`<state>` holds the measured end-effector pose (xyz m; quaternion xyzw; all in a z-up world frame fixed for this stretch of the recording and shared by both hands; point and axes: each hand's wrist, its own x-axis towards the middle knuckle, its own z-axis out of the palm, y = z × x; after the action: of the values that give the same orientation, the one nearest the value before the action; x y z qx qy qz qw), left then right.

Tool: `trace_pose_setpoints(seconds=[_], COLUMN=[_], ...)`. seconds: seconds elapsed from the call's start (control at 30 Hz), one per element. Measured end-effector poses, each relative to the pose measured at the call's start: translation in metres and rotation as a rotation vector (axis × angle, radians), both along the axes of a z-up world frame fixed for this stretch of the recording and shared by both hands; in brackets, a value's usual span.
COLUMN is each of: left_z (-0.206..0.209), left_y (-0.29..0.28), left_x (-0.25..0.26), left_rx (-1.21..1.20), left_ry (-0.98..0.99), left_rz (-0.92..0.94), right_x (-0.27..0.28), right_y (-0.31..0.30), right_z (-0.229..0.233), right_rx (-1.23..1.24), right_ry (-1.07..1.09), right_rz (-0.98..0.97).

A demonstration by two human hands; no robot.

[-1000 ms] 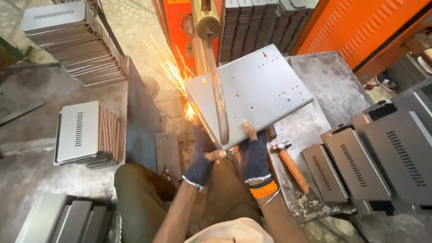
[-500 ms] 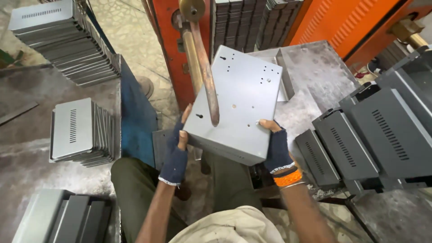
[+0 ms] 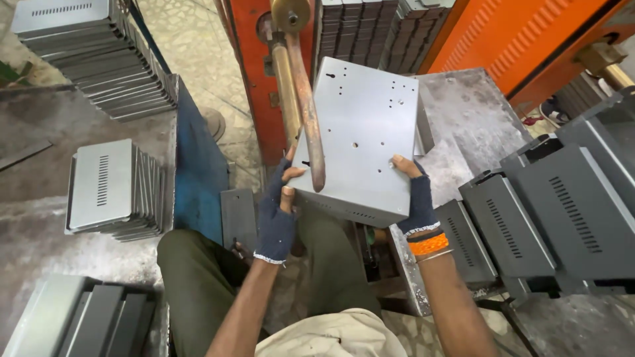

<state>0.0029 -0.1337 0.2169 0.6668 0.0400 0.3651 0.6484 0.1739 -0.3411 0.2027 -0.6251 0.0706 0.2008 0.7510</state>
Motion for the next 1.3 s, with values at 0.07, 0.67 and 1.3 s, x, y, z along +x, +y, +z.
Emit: trace_pose_setpoints(seconds=[0.07, 0.67, 1.3], left_z=[-0.002, 0.011, -0.022], left_y=[-0.002, -0.012, 0.020], left_x=[0.004, 0.009, 0.009], left_rx=[-0.029, -0.143, -0.215], left_ry=[-0.023, -0.049, 0.036], left_rz=[0.042, 0.179, -0.022], right_x=[0.013, 0.034, 0.074], right_y=[-0.017, -0.011, 0.015], right_z=[0.001, -0.061, -0.046], right_rx=[-0.028, 0.030, 0.031], right_ry=[-0.109, -0.149, -0.138], right_rz=[0.345, 0.058, 0.221])
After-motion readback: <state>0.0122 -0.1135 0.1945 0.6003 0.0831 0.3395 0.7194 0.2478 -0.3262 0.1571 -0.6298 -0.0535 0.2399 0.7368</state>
